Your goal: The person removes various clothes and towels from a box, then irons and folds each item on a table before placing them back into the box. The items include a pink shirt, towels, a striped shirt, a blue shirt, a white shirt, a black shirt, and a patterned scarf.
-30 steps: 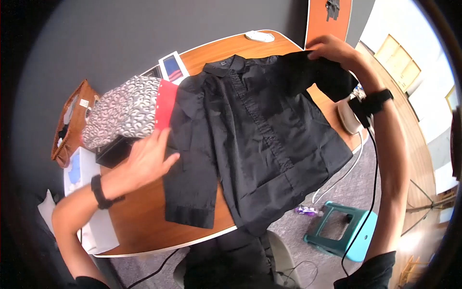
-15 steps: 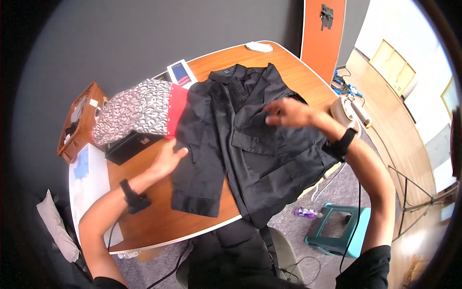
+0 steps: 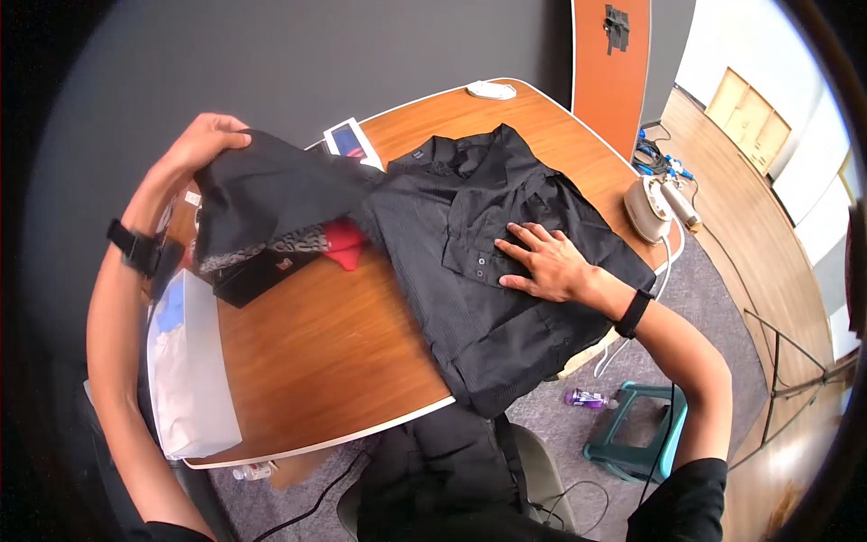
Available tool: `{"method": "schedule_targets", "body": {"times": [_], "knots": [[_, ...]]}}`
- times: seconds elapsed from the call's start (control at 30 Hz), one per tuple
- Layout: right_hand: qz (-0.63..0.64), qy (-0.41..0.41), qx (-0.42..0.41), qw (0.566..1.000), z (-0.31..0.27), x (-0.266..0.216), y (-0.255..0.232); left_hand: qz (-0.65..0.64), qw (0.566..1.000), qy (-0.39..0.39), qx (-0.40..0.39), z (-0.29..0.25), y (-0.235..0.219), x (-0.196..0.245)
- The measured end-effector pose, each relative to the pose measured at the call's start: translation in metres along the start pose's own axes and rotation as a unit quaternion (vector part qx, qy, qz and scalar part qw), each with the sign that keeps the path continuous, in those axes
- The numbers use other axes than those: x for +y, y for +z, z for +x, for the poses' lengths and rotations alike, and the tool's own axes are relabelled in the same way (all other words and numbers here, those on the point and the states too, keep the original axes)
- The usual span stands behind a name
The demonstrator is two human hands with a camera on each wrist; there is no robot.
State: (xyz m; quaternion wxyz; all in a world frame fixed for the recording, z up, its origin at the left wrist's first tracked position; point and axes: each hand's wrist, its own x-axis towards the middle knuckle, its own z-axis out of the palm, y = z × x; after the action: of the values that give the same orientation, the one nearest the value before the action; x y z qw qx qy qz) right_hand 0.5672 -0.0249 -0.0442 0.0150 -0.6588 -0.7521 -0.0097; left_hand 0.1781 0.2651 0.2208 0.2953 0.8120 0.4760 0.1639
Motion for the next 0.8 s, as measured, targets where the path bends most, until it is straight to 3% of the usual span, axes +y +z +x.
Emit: {"method": "schedule_targets", "body": {"times": [0.07,0.17,0.27,0.33,0.4,0.47,0.5,0.6,0.67,0.73,0.8], "knots": [[-0.006,0.001,0.005,1.0,-0.001,-0.002,0.002,0.085,0.996,-0.001,-0.017,0.008,0.006,-0.005],[0.018,0.017,0.027,0.999,0.001,-0.002,-0.001,0.14,0.975,-0.056,-0.164,0.008,0.028,-0.011],[0.056,0.014,0.117,0.991,0.003,-0.011,-0.006,-0.011,0.983,-0.037,-0.177,-0.011,0.051,-0.022],[0.077,-0.007,0.161,0.984,0.009,-0.021,-0.009,0.015,0.975,-0.048,-0.216,-0.018,0.055,-0.022],[0.121,-0.028,0.094,0.988,0.011,-0.038,-0.013,0.034,0.968,-0.089,-0.233,-0.031,0.058,-0.002],[0.05,-0.066,0.021,0.996,0.011,-0.052,-0.002,0.047,0.958,-0.163,-0.23,-0.046,0.063,0.032],[0.014,-0.062,0.008,0.998,0.011,-0.058,0.002,-0.032,0.962,-0.135,-0.236,-0.035,0.067,0.018],[0.011,-0.051,0.009,0.999,0.012,-0.065,0.006,-0.27,0.926,-0.116,-0.237,-0.019,0.088,0.033],[0.017,-0.053,-0.003,0.998,0.012,-0.065,0.004,-0.266,0.935,-0.108,-0.208,-0.01,0.119,0.057],[0.029,-0.064,0.027,0.997,0.011,-0.062,0.005,-0.459,0.867,-0.059,-0.183,0.009,0.182,0.069],[0.092,-0.013,0.0,0.996,0.008,-0.059,-0.008,-0.535,0.773,-0.102,-0.325,0.017,0.223,0.083]]}}
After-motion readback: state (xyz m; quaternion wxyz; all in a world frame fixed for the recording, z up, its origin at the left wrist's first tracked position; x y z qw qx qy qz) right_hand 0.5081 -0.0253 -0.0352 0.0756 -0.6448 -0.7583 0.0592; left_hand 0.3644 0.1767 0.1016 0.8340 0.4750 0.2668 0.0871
